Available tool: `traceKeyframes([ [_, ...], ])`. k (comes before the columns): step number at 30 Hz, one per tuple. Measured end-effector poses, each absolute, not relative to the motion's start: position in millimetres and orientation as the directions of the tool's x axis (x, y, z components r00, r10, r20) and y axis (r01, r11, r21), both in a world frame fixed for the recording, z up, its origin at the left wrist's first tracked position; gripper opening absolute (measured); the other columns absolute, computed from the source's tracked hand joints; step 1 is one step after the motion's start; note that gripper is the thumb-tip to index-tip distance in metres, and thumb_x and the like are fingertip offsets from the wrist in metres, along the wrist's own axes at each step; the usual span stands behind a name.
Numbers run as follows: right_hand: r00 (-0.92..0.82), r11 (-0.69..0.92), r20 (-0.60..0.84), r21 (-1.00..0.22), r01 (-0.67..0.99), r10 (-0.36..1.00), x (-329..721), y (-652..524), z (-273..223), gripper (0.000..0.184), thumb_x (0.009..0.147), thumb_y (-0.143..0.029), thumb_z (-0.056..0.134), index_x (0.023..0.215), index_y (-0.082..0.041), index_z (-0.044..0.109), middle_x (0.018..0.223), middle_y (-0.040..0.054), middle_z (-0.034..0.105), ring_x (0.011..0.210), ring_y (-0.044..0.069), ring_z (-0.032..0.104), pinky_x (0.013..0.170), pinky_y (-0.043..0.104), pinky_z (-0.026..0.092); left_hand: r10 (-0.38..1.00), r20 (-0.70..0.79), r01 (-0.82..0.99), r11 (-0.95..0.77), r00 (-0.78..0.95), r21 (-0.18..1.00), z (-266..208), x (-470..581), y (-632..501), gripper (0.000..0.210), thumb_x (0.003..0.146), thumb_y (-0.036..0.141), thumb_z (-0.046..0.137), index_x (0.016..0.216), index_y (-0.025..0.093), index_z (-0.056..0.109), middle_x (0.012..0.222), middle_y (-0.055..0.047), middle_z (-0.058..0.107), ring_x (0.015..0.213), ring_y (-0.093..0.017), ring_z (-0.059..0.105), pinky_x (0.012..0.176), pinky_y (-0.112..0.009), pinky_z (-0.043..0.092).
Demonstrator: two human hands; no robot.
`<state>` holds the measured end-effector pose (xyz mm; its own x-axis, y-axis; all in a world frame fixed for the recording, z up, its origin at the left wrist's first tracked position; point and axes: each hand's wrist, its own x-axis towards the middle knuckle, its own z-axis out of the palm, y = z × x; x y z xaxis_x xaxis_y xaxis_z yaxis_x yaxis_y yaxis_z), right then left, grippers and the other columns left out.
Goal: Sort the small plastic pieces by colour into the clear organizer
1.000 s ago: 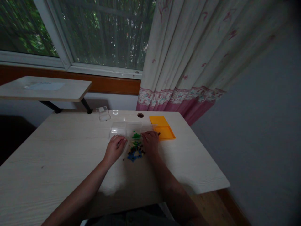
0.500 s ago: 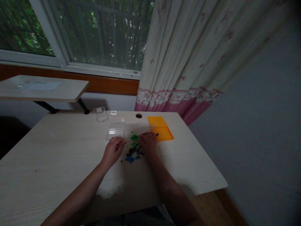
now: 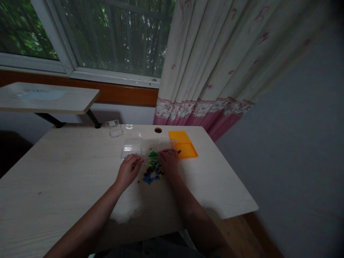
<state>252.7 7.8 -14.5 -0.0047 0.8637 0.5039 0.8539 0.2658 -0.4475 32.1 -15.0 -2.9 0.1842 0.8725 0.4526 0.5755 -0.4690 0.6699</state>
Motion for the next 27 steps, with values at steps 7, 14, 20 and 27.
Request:
traceKeyframes([
  [7, -0.001, 0.289, 0.539, -0.451, 0.844, 0.842, 253.9, 10.6, -18.6, 0.015, 0.089, -0.028, 0.061, 0.092, -0.024, 0.075, 0.093, 0.0050, 0.068, 0.096, 0.020, 0.055, 0.092, 0.036, 0.041, 0.849, 0.460, 0.618, -0.513, 0.260, 0.596, -4.7, 29.3, -11.7, 0.020, 0.092, 0.032, 0.055, 0.087, 0.019, 0.069, 0.079, -0.005, 0.062, 0.082, -0.020, 0.056, 0.076, -0.033, 0.044],
  [14, 0.005, 0.301, 0.539, -0.478, 0.825, 0.842, 253.2, 9.9, -15.2, 0.016, 0.089, -0.026, 0.059, 0.091, -0.023, 0.075, 0.091, 0.0056, 0.068, 0.095, 0.020, 0.055, 0.091, 0.036, 0.042, 0.822, 0.381, 0.676, -0.566, 0.423, 0.472, -4.5, 30.3, -15.1, 0.015, 0.089, 0.027, 0.058, 0.096, 0.022, 0.071, 0.085, -0.005, 0.061, 0.086, -0.022, 0.053, 0.081, -0.036, 0.043],
  [20, -0.007, 0.313, 0.549, -0.465, 0.828, 0.836, 253.6, 10.8, -17.8, 0.015, 0.089, -0.026, 0.060, 0.091, -0.022, 0.074, 0.092, 0.0056, 0.068, 0.095, 0.020, 0.054, 0.091, 0.035, 0.042, 0.799, 0.349, 0.687, -0.600, 0.489, 0.410, -4.8, 32.7, -17.6, 0.016, 0.088, 0.029, 0.061, 0.099, 0.021, 0.070, 0.088, -0.007, 0.061, 0.092, -0.024, 0.052, 0.084, -0.039, 0.044],
  [27, -0.004, 0.307, 0.532, -0.482, 0.821, 0.846, 251.7, 8.0, -14.9, 0.018, 0.091, -0.029, 0.058, 0.093, -0.021, 0.074, 0.093, 0.0057, 0.069, 0.097, 0.020, 0.055, 0.095, 0.036, 0.040, 0.795, 0.361, 0.677, -0.605, 0.487, 0.418, -8.4, 34.2, -17.2, 0.015, 0.087, 0.024, 0.060, 0.098, 0.022, 0.069, 0.088, -0.006, 0.060, 0.090, -0.022, 0.052, 0.083, -0.037, 0.043],
])
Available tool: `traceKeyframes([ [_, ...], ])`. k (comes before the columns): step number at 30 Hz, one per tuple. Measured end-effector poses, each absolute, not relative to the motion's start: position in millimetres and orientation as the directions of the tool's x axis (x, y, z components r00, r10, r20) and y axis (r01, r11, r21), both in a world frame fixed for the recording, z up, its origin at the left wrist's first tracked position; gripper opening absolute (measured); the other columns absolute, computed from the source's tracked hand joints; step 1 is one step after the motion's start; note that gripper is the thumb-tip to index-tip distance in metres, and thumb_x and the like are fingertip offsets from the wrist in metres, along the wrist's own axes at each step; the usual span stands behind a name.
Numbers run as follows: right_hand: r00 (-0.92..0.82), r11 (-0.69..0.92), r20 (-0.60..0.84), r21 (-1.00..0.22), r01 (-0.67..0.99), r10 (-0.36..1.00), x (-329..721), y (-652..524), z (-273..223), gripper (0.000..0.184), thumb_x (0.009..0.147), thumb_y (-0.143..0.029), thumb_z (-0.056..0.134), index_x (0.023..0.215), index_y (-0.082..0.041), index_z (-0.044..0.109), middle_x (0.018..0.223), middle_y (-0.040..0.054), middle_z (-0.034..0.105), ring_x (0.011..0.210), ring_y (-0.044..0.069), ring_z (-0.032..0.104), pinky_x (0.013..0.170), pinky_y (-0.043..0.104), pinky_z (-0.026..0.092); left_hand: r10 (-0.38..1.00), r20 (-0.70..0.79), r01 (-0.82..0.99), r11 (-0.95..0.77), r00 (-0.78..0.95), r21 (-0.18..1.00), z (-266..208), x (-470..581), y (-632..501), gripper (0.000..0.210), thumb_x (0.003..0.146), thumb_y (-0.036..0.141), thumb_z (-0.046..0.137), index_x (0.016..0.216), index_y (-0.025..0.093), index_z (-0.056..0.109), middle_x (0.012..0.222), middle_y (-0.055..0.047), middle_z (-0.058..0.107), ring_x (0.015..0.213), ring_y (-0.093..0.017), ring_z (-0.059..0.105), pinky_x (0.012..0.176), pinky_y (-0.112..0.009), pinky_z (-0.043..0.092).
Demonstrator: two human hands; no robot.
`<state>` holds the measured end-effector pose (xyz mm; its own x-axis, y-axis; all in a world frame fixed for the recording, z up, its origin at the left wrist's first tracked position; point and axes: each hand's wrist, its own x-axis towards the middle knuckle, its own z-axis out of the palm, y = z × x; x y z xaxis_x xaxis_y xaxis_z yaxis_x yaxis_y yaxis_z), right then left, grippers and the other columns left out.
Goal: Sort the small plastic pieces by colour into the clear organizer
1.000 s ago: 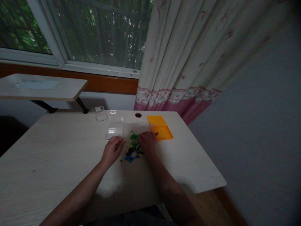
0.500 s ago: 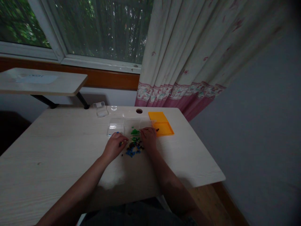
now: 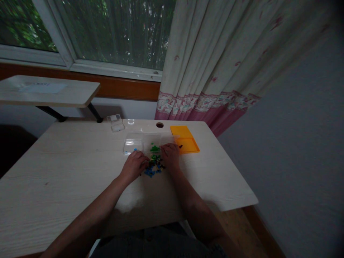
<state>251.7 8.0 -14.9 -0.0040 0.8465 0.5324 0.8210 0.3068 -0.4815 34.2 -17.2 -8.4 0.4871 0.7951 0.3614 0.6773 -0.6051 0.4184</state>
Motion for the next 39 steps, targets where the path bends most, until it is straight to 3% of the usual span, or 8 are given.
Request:
traceKeyframes([
  [10, -0.007, 0.308, 0.536, -0.473, 0.825, 0.844, 251.6, 9.4, -15.0, 0.015, 0.090, -0.027, 0.060, 0.092, -0.022, 0.074, 0.092, 0.0051, 0.068, 0.095, 0.019, 0.054, 0.092, 0.034, 0.042, 0.793, 0.357, 0.705, -0.605, 0.493, 0.370, -10.5, 33.2, -16.1, 0.019, 0.091, 0.021, 0.053, 0.099, 0.021, 0.070, 0.089, -0.007, 0.060, 0.091, -0.023, 0.050, 0.085, -0.038, 0.043],
  [30, 0.008, 0.322, 0.546, -0.506, 0.800, 0.837, 250.1, 7.1, -12.0, 0.016, 0.090, -0.026, 0.058, 0.092, -0.022, 0.074, 0.091, 0.0058, 0.068, 0.094, 0.020, 0.055, 0.090, 0.036, 0.044, 0.800, 0.318, 0.700, -0.599, 0.508, 0.388, -6.7, 35.1, -18.6, 0.014, 0.090, 0.026, 0.058, 0.097, 0.023, 0.069, 0.088, -0.006, 0.060, 0.090, -0.023, 0.051, 0.082, -0.037, 0.042],
  [39, 0.000, 0.335, 0.564, -0.490, 0.805, 0.826, 250.5, 10.0, -18.3, 0.016, 0.090, -0.027, 0.059, 0.092, -0.023, 0.074, 0.092, 0.0065, 0.069, 0.096, 0.020, 0.056, 0.092, 0.038, 0.044, 0.815, 0.320, 0.724, -0.578, 0.484, 0.378, -5.1, 37.7, -17.7, 0.012, 0.090, 0.022, 0.055, 0.088, 0.020, 0.067, 0.085, -0.007, 0.060, 0.085, -0.023, 0.052, 0.080, -0.037, 0.042],
])
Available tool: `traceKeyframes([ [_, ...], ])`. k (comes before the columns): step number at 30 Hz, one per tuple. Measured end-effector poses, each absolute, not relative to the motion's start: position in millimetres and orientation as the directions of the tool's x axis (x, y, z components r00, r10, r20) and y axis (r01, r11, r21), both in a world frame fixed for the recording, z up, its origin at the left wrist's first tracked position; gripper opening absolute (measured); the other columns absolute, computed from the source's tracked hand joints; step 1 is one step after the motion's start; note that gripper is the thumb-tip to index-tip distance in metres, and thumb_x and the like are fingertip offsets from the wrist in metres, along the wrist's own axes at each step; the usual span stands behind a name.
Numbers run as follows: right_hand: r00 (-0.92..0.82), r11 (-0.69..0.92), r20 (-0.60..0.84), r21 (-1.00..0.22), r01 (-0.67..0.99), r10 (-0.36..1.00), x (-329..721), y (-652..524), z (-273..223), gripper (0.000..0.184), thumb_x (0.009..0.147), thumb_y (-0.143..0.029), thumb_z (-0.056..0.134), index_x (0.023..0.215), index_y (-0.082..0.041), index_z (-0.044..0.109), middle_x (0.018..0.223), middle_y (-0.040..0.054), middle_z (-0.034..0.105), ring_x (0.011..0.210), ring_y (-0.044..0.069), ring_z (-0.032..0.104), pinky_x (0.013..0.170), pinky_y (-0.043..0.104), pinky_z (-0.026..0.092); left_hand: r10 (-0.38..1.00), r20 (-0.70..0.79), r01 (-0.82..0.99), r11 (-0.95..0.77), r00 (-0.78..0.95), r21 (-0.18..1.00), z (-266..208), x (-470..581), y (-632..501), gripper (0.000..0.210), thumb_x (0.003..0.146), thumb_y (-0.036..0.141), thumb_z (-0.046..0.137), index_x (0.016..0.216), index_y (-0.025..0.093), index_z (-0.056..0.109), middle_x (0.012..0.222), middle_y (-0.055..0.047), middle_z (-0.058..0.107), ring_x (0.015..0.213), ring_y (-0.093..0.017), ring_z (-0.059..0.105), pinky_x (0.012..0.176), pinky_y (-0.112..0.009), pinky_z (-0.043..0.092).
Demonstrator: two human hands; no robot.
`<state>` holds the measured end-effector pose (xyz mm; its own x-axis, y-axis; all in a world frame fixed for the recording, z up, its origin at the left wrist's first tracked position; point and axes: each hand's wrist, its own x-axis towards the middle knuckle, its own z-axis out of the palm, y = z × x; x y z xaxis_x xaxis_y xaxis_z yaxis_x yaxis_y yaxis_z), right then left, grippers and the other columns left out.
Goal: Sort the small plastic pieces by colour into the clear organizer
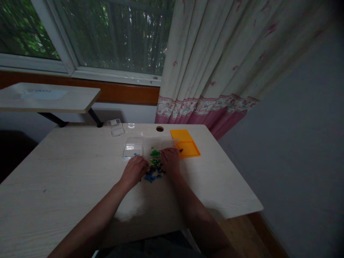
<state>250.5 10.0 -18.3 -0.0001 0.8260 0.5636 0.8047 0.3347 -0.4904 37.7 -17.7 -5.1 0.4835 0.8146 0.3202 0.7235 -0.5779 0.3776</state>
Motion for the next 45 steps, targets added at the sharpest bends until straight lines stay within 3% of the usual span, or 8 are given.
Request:
traceKeyframes([
  [7, 0.005, 0.333, 0.562, -0.496, 0.802, 0.827, 250, 9, -15, 0.015, 0.089, -0.025, 0.060, 0.091, -0.022, 0.074, 0.090, 0.0063, 0.069, 0.094, 0.021, 0.056, 0.091, 0.037, 0.044, 0.804, 0.341, 0.739, -0.588, 0.488, 0.329, -8, 41, -18, 0.011, 0.090, 0.021, 0.055, 0.084, 0.019, 0.065, 0.084, -0.008, 0.059, 0.083, -0.022, 0.053, 0.079, -0.038, 0.042],
  [11, 0.006, 0.333, 0.555, -0.508, 0.795, 0.832, 250, 7, -13, 0.015, 0.089, -0.026, 0.060, 0.092, -0.021, 0.074, 0.092, 0.0064, 0.069, 0.096, 0.021, 0.056, 0.090, 0.037, 0.044, 0.818, 0.345, 0.740, -0.567, 0.459, 0.361, -5, 42, -19, 0.012, 0.091, 0.021, 0.053, 0.085, 0.018, 0.064, 0.085, -0.008, 0.059, 0.084, -0.023, 0.053, 0.081, -0.038, 0.043],
  [15, 0.005, 0.340, 0.559, -0.513, 0.788, 0.829, 249, 7, -13, 0.016, 0.090, -0.027, 0.059, 0.092, -0.022, 0.074, 0.092, 0.0056, 0.069, 0.095, 0.021, 0.056, 0.090, 0.037, 0.044, 0.833, 0.394, 0.687, -0.547, 0.388, 0.479, -2, 42, -19, 0.014, 0.093, 0.026, 0.052, 0.090, 0.018, 0.063, 0.086, -0.007, 0.060, 0.088, -0.023, 0.053, 0.084, -0.038, 0.043],
  [20, 0.000, 0.376, 0.592, -0.512, 0.773, 0.806, 246, 4, -7, 0.016, 0.090, -0.027, 0.059, 0.090, -0.021, 0.074, 0.091, 0.0059, 0.069, 0.093, 0.020, 0.057, 0.089, 0.036, 0.044, 0.882, 0.405, 0.516, -0.469, 0.240, 0.717, -2, 43, -19, 0.018, 0.094, 0.032, 0.050, 0.089, 0.018, 0.061, 0.082, -0.004, 0.058, 0.082, -0.019, 0.054, 0.077, -0.033, 0.044],
  [29, -0.066, 0.521, 0.685, -0.484, 0.704, 0.726, 236, -4, 10, 0.016, 0.091, -0.027, 0.059, 0.091, -0.022, 0.074, 0.085, 0.0049, 0.070, 0.088, 0.018, 0.058, 0.085, 0.035, 0.046, 0.977, 0.187, 0.196, -0.204, 0.103, 0.959, 2, 47, -19, 0.030, 0.088, 0.046, 0.053, 0.082, 0.018, 0.060, 0.076, -0.001, 0.057, 0.074, -0.016, 0.052, 0.070, -0.027, 0.042],
  [36, -0.258, 0.678, 0.715, -0.391, 0.622, 0.649, 227, -15, 15, 0.019, 0.091, -0.026, 0.059, 0.105, -0.025, 0.071, 0.089, 0.0030, 0.070, 0.093, 0.017, 0.058, 0.090, 0.035, 0.045, 0.994, 0.048, 0.003, -0.048, 0.094, 0.999, 13, 49, -23, 0.037, 0.081, 0.054, 0.059, 0.081, 0.017, 0.060, 0.075, -0.001, 0.059, 0.072, -0.016, 0.053, 0.068, -0.026, 0.042],
  [45, -0.297, 0.683, 0.721, -0.324, 0.655, 0.626, 220, -18, 10, 0.020, 0.090, -0.029, 0.061, 0.106, -0.026, 0.072, 0.088, 0.0027, 0.071, 0.092, 0.017, 0.058, 0.088, 0.034, 0.044, 0.993, 0.041, -0.054, -0.035, 0.108, 0.998, 6, 49, -22, 0.041, 0.080, 0.058, 0.060, 0.084, 0.016, 0.063, 0.079, -0.003, 0.062, 0.075, -0.016, 0.055, 0.069, -0.027, 0.044],
])
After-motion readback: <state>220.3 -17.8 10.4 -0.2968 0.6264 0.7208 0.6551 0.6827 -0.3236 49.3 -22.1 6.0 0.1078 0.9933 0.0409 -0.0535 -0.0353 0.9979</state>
